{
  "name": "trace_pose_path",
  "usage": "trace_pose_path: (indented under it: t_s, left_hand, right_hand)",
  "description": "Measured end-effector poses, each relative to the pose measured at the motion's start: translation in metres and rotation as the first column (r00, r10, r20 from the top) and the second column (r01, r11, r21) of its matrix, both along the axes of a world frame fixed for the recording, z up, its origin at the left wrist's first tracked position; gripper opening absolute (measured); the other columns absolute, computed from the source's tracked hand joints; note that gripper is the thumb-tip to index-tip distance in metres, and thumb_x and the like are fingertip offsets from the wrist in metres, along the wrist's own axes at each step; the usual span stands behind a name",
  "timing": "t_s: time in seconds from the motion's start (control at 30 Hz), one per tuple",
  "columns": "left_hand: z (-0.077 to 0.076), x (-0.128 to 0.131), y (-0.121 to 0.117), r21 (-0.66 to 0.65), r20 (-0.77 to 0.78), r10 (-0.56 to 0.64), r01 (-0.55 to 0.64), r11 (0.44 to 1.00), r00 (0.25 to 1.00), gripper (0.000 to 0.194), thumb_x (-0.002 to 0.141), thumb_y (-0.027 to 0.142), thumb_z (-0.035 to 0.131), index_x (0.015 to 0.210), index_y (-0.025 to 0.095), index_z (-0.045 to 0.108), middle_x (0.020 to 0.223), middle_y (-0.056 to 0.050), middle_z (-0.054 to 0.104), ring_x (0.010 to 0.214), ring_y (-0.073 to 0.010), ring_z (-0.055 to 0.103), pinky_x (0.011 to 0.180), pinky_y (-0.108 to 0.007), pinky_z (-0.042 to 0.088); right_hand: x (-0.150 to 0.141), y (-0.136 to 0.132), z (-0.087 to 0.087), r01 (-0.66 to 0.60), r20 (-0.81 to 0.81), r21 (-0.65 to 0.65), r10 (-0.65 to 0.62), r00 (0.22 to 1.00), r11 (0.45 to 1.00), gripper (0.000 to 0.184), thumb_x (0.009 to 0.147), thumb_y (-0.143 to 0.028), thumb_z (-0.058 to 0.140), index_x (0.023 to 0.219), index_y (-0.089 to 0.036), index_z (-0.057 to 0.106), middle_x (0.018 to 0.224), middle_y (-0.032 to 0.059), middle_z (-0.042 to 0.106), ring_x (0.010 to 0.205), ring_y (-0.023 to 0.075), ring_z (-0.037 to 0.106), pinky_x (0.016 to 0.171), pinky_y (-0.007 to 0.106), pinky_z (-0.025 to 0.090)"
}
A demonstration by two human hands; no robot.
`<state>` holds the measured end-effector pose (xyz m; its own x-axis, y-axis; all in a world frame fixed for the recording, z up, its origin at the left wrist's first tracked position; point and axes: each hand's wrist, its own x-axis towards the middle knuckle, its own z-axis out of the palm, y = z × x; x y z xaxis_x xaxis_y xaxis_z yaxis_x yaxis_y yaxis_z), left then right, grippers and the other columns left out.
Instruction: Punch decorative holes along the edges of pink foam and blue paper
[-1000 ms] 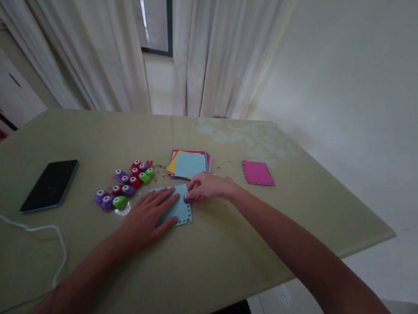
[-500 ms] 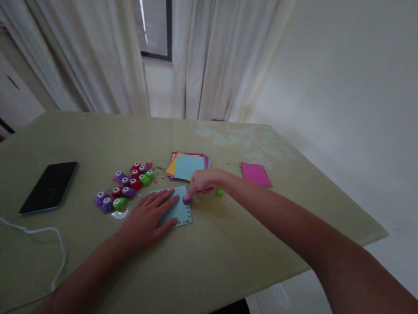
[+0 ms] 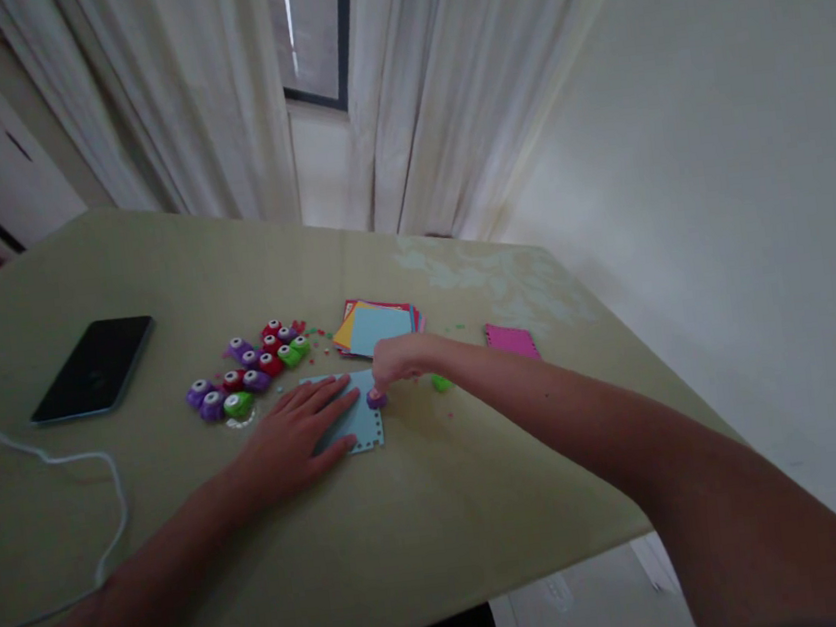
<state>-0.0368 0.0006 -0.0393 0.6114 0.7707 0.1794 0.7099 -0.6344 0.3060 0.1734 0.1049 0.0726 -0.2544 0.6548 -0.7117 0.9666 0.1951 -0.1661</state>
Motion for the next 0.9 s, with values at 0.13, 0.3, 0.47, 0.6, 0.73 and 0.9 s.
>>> trace_pose_path:
  t_s: [0.13,0.3,0.47,0.6,0.73,0.9]
  left_hand:
    - [-0.001,0.001,0.0,0.015,0.014,0.002,-0.003,1.0,1.0,0.063,0.107,0.054,0.052,0.163,0.024,0.051,0.171,-0.011,0.047,0.155,-0.0324,0.047,0.129,-0.054,0.032]
    - [-0.004,0.001,0.0,0.019,0.027,0.0,0.0,1.0,1.0,0.062,0.108,0.053,0.052,0.163,0.025,0.051,0.171,-0.011,0.047,0.155,-0.0332,0.047,0.129,-0.055,0.032]
    - [-0.006,0.001,0.001,0.024,0.052,-0.002,0.001,1.0,0.999,0.061,0.107,0.054,0.052,0.162,0.026,0.052,0.169,-0.011,0.049,0.154,-0.0333,0.048,0.128,-0.056,0.033]
    - [-0.005,0.001,0.001,0.021,0.042,0.006,-0.007,1.0,0.999,0.062,0.107,0.055,0.053,0.162,0.027,0.052,0.17,-0.01,0.048,0.153,-0.0333,0.048,0.127,-0.055,0.034]
    - [-0.003,0.002,0.001,0.016,0.034,0.008,-0.008,1.0,0.999,0.062,0.107,0.055,0.052,0.162,0.026,0.053,0.169,-0.01,0.049,0.153,-0.0336,0.049,0.127,-0.054,0.034]
    - [-0.001,0.002,0.001,0.019,0.017,0.002,-0.002,1.0,1.0,0.062,0.107,0.055,0.051,0.162,0.025,0.052,0.17,-0.01,0.048,0.154,-0.0323,0.048,0.128,-0.052,0.033]
  right_hand:
    - [0.001,0.0,-0.001,-0.034,0.005,-0.006,0.034,0.999,0.999,0.036,0.084,-0.043,0.083,0.067,-0.018,0.064,0.059,0.0009,0.053,0.062,0.0187,0.055,0.055,0.031,0.04]
    - [0.003,0.003,-0.004,-0.068,-0.001,-0.011,0.068,0.998,0.998,0.037,0.084,-0.042,0.083,0.064,-0.019,0.061,0.059,0.0003,0.052,0.06,0.0172,0.052,0.055,0.03,0.04]
    - [0.002,0.005,-0.006,-0.075,-0.01,-0.039,0.074,0.997,0.996,0.035,0.084,-0.042,0.084,0.069,-0.019,0.062,0.06,-0.0009,0.052,0.058,0.0165,0.051,0.056,0.03,0.04]
    - [0.003,0.007,-0.006,-0.074,-0.015,-0.073,0.073,0.997,0.995,0.034,0.086,-0.042,0.084,0.071,-0.019,0.063,0.059,-0.002,0.049,0.056,0.0151,0.047,0.055,0.029,0.038]
    - [0.006,0.007,-0.005,-0.061,-0.021,-0.124,0.059,0.998,0.99,0.039,0.088,-0.047,0.082,0.071,-0.02,0.06,0.056,-0.0049,0.043,0.051,0.0125,0.04,0.051,0.027,0.033]
    - [0.012,0.006,-0.006,-0.039,-0.046,-0.119,0.034,0.998,0.992,0.041,0.09,-0.046,0.081,0.071,-0.021,0.053,0.056,-0.007,0.039,0.048,0.0105,0.035,0.048,0.026,0.027]
